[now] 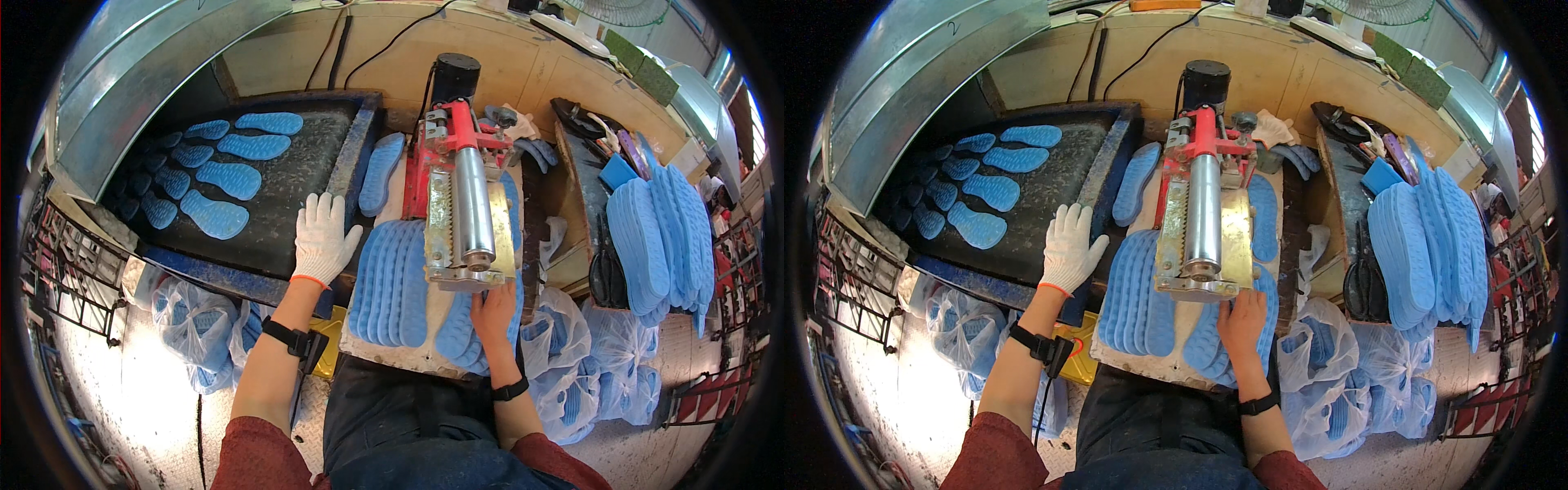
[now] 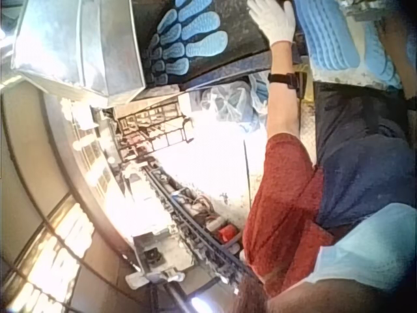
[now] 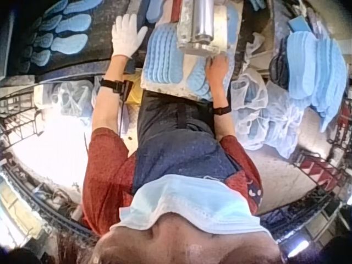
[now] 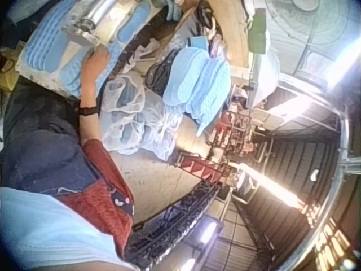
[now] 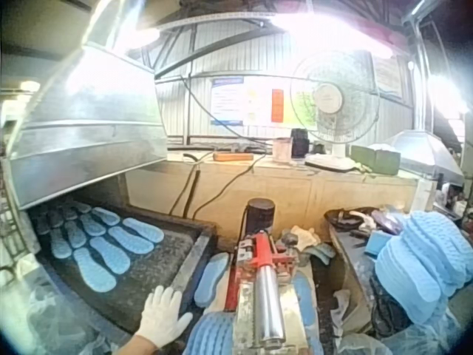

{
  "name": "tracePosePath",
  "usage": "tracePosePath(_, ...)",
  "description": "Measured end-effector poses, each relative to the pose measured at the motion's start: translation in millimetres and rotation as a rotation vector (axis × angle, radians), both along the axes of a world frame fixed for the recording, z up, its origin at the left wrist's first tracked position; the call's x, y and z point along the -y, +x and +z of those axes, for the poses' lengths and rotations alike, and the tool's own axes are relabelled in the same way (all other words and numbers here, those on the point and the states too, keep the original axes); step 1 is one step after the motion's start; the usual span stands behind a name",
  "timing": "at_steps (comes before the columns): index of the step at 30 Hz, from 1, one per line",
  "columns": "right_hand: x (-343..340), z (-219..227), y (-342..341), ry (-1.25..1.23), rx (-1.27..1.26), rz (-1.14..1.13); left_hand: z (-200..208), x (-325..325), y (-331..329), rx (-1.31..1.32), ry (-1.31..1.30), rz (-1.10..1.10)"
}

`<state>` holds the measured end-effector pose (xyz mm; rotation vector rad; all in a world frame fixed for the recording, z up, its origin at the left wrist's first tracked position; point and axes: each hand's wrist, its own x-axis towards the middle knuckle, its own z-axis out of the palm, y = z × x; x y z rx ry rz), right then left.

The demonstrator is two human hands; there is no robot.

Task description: Applying adhesive to blue shoe soles using an industrial roller machine.

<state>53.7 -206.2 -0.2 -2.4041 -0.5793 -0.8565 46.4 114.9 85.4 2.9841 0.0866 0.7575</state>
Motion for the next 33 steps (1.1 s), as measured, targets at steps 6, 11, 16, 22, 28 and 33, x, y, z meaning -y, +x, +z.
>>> tracePosePath(6,0.2,-0.6,0.3,0.01,0.019,0.009,2.3,0.3,-1.0,-0.017,-0.001,0.002)
tracePosePath(11,-0.2,1.9,-0.8,-0.014,-0.001,-0.018,0.7,-0.4,-0.8,-0.003,-0.016,-0.012)
tracePosePath(16,-0.8,4.0,-1.6,-0.009,-0.018,-0.019,-1.0,-1.7,0.8,0.073,0.039,-0.035)
tracePosePath(22,-0.4,2.6,-1.5,0.006,-0.039,-0.021,-0.9,-1.8,0.4,-0.007,0.003,-0.011)
tracePosePath(28,0.3,1.0,-0.8,0.005,-0.042,-0.02,-0.9,-1.5,0.7,0.014,0.012,-0.015)
tracePosePath(33,0.3,1.3,-0.9,-0.011,-0.04,-0.021,-0.7,-1.0,0.4,-0.01,-0.004,-0.007)
